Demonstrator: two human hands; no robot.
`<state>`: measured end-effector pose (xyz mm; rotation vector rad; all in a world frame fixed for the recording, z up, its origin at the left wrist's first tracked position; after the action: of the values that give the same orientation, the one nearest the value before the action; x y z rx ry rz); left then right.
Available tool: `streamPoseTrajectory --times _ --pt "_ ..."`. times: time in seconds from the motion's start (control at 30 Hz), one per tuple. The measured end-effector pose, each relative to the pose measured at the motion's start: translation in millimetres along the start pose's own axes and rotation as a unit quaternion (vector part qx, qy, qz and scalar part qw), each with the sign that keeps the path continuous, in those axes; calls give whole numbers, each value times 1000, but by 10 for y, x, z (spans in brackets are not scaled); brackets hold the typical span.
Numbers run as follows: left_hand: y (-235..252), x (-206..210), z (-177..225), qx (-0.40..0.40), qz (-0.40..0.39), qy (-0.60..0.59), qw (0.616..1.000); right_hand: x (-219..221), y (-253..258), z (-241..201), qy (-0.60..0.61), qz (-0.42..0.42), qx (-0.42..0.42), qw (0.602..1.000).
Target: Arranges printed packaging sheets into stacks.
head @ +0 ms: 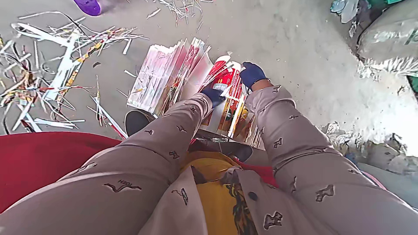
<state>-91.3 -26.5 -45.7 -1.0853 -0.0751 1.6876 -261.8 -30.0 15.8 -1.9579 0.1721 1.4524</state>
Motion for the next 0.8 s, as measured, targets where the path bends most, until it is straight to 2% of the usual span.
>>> streamPoseTrajectory --times 0.17,0.27,0.8 --pt "13 24 -7 9 0 -10 1000 -63 -44 25 -50 -48 -16 997" --pt "-13 3 -14 10 1 -11 1000 -99 -59 61 -38 -75 -34 996" --pt "-125 -35 68 1 -1 17 1000 -38 -389 -9 -125 -140 -82 979"
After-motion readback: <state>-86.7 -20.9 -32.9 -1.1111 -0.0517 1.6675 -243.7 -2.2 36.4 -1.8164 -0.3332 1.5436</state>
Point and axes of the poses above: each hand's wrist, its own y-axis towards the middle knuckle, its own x-axis out of the palm, z = x × y, the point moved 2 cm from there along y, towards the middle knuckle, and after that the axes turned 5 degrees about y, right-handed, at the moved point
